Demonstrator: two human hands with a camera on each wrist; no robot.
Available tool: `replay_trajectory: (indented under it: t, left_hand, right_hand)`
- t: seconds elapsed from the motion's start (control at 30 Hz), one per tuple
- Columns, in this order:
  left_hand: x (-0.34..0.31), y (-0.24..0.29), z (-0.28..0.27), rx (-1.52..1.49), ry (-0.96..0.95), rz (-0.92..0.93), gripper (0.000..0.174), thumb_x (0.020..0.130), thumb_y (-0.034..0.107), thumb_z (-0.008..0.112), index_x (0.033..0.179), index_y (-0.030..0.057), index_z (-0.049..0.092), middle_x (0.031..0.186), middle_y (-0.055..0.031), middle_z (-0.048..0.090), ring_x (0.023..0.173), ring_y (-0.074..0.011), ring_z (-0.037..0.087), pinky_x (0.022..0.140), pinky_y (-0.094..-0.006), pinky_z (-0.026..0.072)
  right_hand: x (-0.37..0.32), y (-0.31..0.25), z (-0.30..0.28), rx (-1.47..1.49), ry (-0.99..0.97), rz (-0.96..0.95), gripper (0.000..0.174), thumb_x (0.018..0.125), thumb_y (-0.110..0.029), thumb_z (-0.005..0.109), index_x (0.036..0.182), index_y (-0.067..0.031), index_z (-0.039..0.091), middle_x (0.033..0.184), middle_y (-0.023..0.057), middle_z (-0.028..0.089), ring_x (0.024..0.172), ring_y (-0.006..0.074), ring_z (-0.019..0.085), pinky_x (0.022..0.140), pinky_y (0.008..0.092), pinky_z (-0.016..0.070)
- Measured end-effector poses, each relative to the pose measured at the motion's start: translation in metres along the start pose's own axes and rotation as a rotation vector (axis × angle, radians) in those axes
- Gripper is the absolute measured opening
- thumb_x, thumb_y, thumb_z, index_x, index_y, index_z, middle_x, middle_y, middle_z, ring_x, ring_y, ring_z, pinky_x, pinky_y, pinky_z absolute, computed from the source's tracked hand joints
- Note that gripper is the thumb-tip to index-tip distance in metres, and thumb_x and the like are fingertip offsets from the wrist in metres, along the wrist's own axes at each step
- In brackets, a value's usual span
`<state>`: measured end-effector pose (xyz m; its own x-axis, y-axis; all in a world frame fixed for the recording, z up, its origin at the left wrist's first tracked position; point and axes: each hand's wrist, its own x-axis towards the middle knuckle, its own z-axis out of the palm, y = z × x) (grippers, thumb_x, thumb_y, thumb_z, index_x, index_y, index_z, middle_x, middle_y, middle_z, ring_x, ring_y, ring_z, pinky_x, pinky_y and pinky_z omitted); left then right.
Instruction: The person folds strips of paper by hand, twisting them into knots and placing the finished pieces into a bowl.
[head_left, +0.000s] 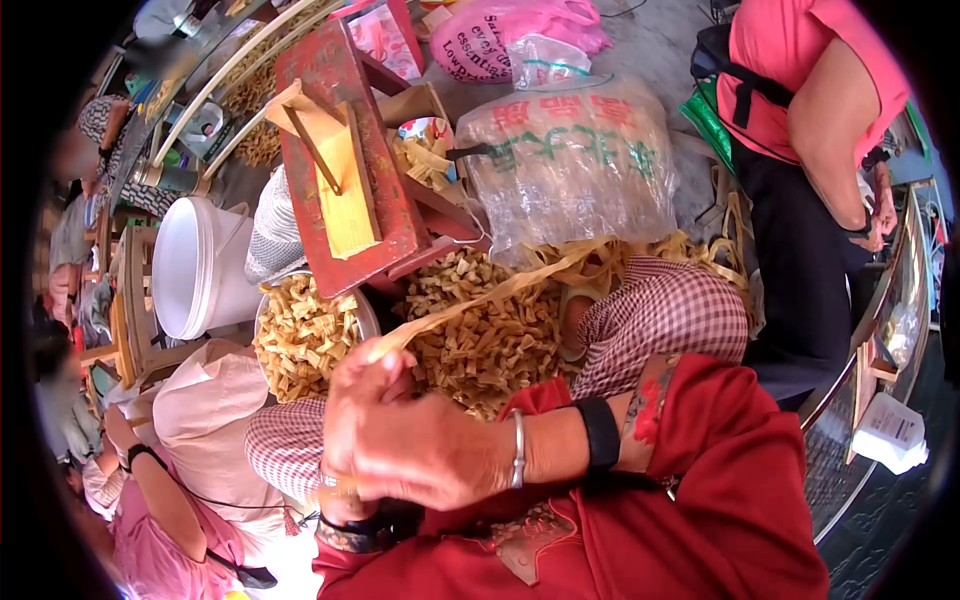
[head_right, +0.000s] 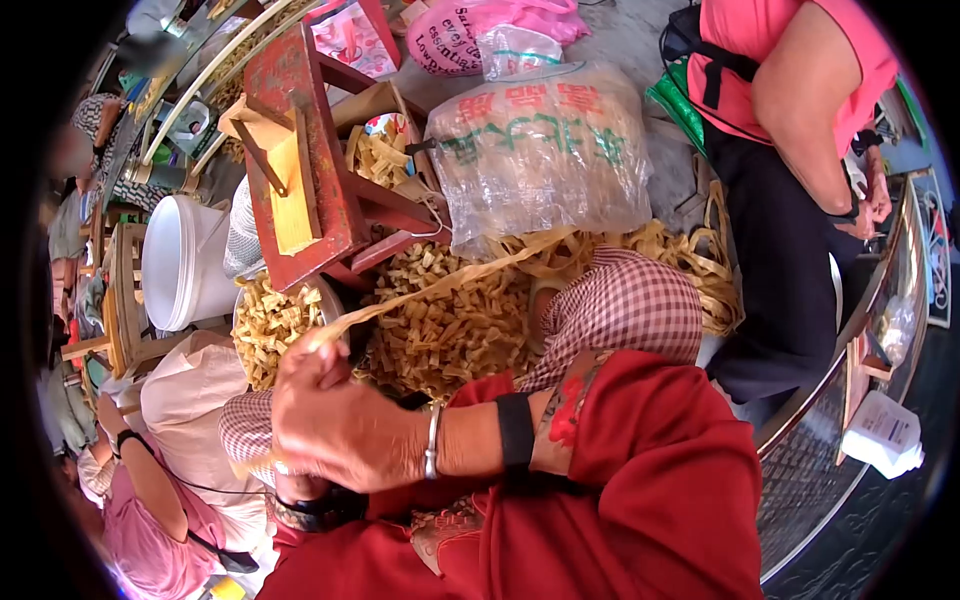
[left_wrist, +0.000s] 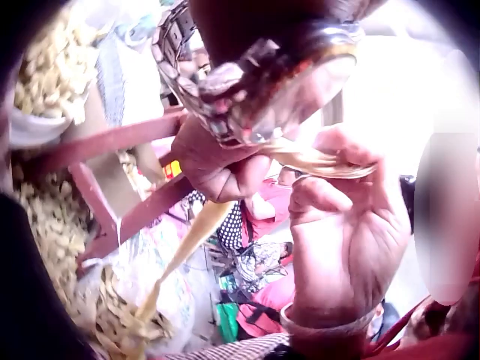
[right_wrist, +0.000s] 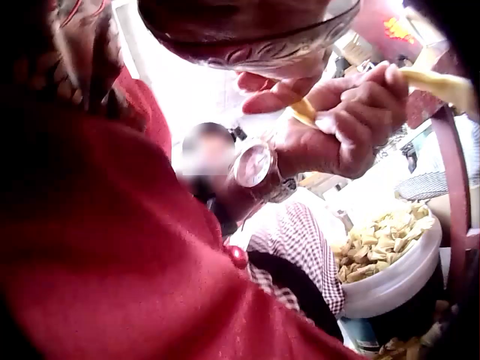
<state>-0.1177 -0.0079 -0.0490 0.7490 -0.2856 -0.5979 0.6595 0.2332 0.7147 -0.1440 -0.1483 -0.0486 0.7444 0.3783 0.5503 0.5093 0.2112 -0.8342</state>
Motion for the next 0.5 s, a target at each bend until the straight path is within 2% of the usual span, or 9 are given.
replay_trajectory:
  t: [0.03,0.1,0.13,0.2,0.27,0.3,0.33,0.4,0.5]
  left_hand:
    - [-0.007,-0.004,-0.002,0.230,-0.022,0.211,0.015,0.088,0.014,0.063,0.098,0.0031,0.061,0.066,0.0022,0.053,0.050,-0.0033,0.042,0.044,-0.0182,0.0355]
    - [-0.021,-0.012,-0.008,0.723,0.102,0.654,0.010,0.091,0.011,0.059,0.095,0.0027,0.061,0.068,0.0014,0.054,0.055,-0.0039,0.046,0.048,-0.0191,0.0367]
    - [-0.029,-0.011,0.007,0.297,0.128,0.436,0.009,0.091,0.010,0.058,0.095,0.0029,0.061,0.068,0.0014,0.054,0.055,-0.0039,0.045,0.047,-0.0188,0.0350]
    - [-0.043,-0.003,0.019,0.488,0.208,0.587,0.011,0.092,0.014,0.058,0.092,0.0042,0.062,0.070,0.0007,0.054,0.052,-0.0039,0.044,0.042,-0.0179,0.0314]
    - [-0.054,-0.001,0.017,0.761,0.407,0.830,0.013,0.093,0.013,0.057,0.097,0.0010,0.060,0.079,-0.0010,0.058,0.059,-0.0040,0.045,0.050,-0.0178,0.0341]
    - [-0.056,0.006,0.012,1.243,0.548,1.025,0.016,0.093,0.019,0.055,0.090,0.0035,0.059,0.081,-0.0076,0.056,0.066,-0.0149,0.054,0.056,-0.0256,0.0446]
    - [-0.061,0.014,0.019,1.452,0.558,1.155,0.019,0.093,0.023,0.055,0.090,0.0041,0.058,0.089,-0.0123,0.058,0.075,-0.0212,0.058,0.064,-0.0303,0.0472]
    - [-0.064,0.009,0.018,1.350,0.589,1.228,0.024,0.094,0.025,0.053,0.092,0.0015,0.058,0.104,-0.0156,0.059,0.082,-0.0232,0.058,0.069,-0.0331,0.0463]
    - [-0.067,0.007,0.017,1.307,0.438,1.104,0.016,0.092,0.021,0.057,0.093,0.0045,0.056,0.097,-0.0147,0.058,0.081,-0.0234,0.060,0.067,-0.0317,0.0484]
  right_hand:
    - [0.006,0.002,-0.003,-0.078,0.180,0.004,0.015,0.089,-0.016,0.053,0.087,-0.0018,0.049,0.078,0.0162,0.051,0.073,0.0337,0.055,0.060,0.0426,0.0419]
    - [0.015,0.015,-0.016,-0.053,0.311,0.070,0.015,0.090,-0.016,0.053,0.087,-0.0018,0.047,0.077,0.0156,0.049,0.072,0.0359,0.051,0.062,0.0426,0.0417]
    - [0.016,0.018,-0.018,-0.040,0.350,0.136,0.016,0.090,-0.017,0.053,0.086,-0.0021,0.046,0.078,0.0158,0.048,0.072,0.0368,0.050,0.063,0.0425,0.0418]
    - [0.016,0.017,-0.017,-0.027,0.313,0.298,0.017,0.091,-0.018,0.052,0.086,-0.0034,0.045,0.070,0.0168,0.052,0.067,0.0383,0.054,0.056,0.0448,0.0416]
    - [0.017,0.010,-0.020,0.000,0.243,0.452,0.017,0.092,-0.019,0.051,0.086,-0.0043,0.045,0.065,0.0173,0.053,0.064,0.0391,0.055,0.053,0.0461,0.0413]
    - [0.018,0.008,-0.021,-0.018,0.194,0.372,0.017,0.091,-0.019,0.052,0.087,-0.0044,0.046,0.060,0.0184,0.053,0.060,0.0401,0.057,0.051,0.0471,0.0414]
    - [0.019,0.003,-0.024,-0.012,0.110,0.392,0.018,0.089,-0.020,0.051,0.083,-0.0039,0.049,0.062,0.0193,0.054,0.059,0.0399,0.056,0.052,0.0470,0.0418]
    - [0.019,0.007,-0.025,0.065,0.027,0.300,0.023,0.088,-0.021,0.049,0.076,-0.0019,0.052,0.063,0.0199,0.055,0.057,0.0400,0.055,0.052,0.0475,0.0414]
    - [0.021,0.014,-0.038,0.064,-0.279,0.331,0.028,0.091,-0.022,0.048,0.074,-0.0001,0.052,0.060,0.0179,0.052,0.057,0.0365,0.056,0.051,0.0413,0.0409]
